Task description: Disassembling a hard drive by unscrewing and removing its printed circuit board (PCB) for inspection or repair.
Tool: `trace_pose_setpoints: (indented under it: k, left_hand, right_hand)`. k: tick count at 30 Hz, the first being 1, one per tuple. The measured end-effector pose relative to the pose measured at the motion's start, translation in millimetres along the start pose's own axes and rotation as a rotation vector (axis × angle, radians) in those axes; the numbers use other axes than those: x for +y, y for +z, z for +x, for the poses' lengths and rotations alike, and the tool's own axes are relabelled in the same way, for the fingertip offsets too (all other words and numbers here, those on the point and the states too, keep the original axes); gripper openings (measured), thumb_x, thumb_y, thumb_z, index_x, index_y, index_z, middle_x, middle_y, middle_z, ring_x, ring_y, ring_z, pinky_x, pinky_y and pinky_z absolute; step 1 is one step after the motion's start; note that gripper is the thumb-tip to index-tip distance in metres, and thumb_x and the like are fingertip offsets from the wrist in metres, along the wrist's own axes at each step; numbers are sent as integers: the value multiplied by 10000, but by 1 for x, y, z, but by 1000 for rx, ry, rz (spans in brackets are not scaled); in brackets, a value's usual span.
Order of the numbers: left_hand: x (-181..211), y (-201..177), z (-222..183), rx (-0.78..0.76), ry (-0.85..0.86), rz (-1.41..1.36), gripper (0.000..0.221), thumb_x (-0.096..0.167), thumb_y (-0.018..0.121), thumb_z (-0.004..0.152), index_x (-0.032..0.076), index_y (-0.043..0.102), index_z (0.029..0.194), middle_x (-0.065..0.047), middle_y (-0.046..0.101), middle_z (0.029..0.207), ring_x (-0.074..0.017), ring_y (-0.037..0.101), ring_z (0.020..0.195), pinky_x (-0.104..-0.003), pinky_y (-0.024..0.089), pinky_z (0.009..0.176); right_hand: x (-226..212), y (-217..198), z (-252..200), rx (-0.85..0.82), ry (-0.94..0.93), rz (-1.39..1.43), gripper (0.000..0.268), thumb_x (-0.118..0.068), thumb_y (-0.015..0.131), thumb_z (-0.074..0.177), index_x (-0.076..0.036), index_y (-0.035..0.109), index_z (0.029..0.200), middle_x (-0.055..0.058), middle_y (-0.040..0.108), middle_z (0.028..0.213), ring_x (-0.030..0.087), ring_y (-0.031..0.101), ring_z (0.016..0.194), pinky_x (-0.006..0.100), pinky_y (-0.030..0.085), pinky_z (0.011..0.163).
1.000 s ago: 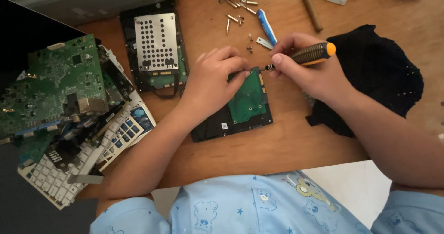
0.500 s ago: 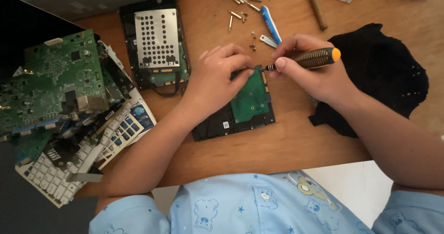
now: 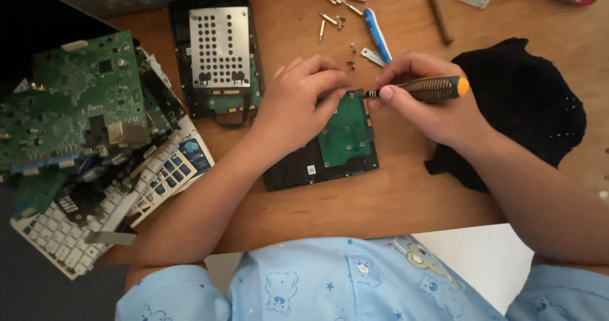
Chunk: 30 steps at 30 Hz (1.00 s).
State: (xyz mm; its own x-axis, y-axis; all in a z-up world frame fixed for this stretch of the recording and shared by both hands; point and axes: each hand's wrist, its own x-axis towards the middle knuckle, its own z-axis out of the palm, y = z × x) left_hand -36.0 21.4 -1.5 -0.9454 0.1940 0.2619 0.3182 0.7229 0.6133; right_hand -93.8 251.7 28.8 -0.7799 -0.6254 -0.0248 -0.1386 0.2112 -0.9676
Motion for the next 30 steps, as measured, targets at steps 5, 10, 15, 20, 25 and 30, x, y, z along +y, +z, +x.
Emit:
trace_pose_setpoints:
  k: [5, 10, 15, 20, 25, 30]
  left_hand:
    - [0, 2, 1, 20, -39, 14, 131, 190, 653, 972, 151, 712, 1083, 5, 668, 1084, -266, 603, 971, -435, 435, 858]
    - [-4, 7, 1, 32, -65, 9, 128, 213, 680, 955, 151, 703, 1065, 5, 652, 1054, -259, 594, 959, -443, 431, 856]
    - [-6, 10, 0, 63, -49, 12, 143, 230, 713, 926, 138, 710, 1035, -7, 673, 1078, -272, 605, 982, -452, 444, 877]
    - [-7, 12, 1, 62, -57, 9, 141, 267, 699, 938, 157, 711, 1025, 6, 664, 1045, -262, 615, 1004, -462, 445, 856]
    - [-7, 12, 1, 66, -51, 0, 131, 249, 725, 915, 154, 701, 1003, 9, 660, 1019, -264, 617, 1006, -473, 454, 863]
    - [-7, 11, 0, 60, -49, -4, 140, 250, 730, 912, 156, 696, 1011, 8, 655, 1024, -264, 612, 1023, -471, 447, 862]
  right_hand:
    - [6, 4, -2, 33, -7, -24, 99, -96, 678, 1014, -18, 630, 1050, 88, 705, 1044, 195, 788, 931, 210, 581, 841]
    - [4, 6, -1, 6, -30, -15, 129, -99, 677, 1015, 4, 629, 1075, 116, 704, 1057, 218, 783, 954, 237, 612, 869]
    - [6, 6, -2, 16, -11, -58, 129, -106, 688, 1011, 0, 632, 1060, 119, 701, 1083, 219, 784, 936, 217, 583, 852]
    - [6, 7, -2, -7, -10, -37, 77, -48, 652, 1024, 4, 611, 1064, 128, 689, 1030, 234, 787, 944, 251, 623, 866]
    - [9, 6, -3, -6, -9, -47, 96, -76, 671, 1021, -7, 619, 1061, 119, 687, 1075, 243, 792, 949, 234, 604, 862]
    - [12, 6, -4, 51, -79, -54, 120, -55, 670, 1023, 37, 624, 1084, 162, 670, 1107, 258, 744, 985, 293, 643, 920]
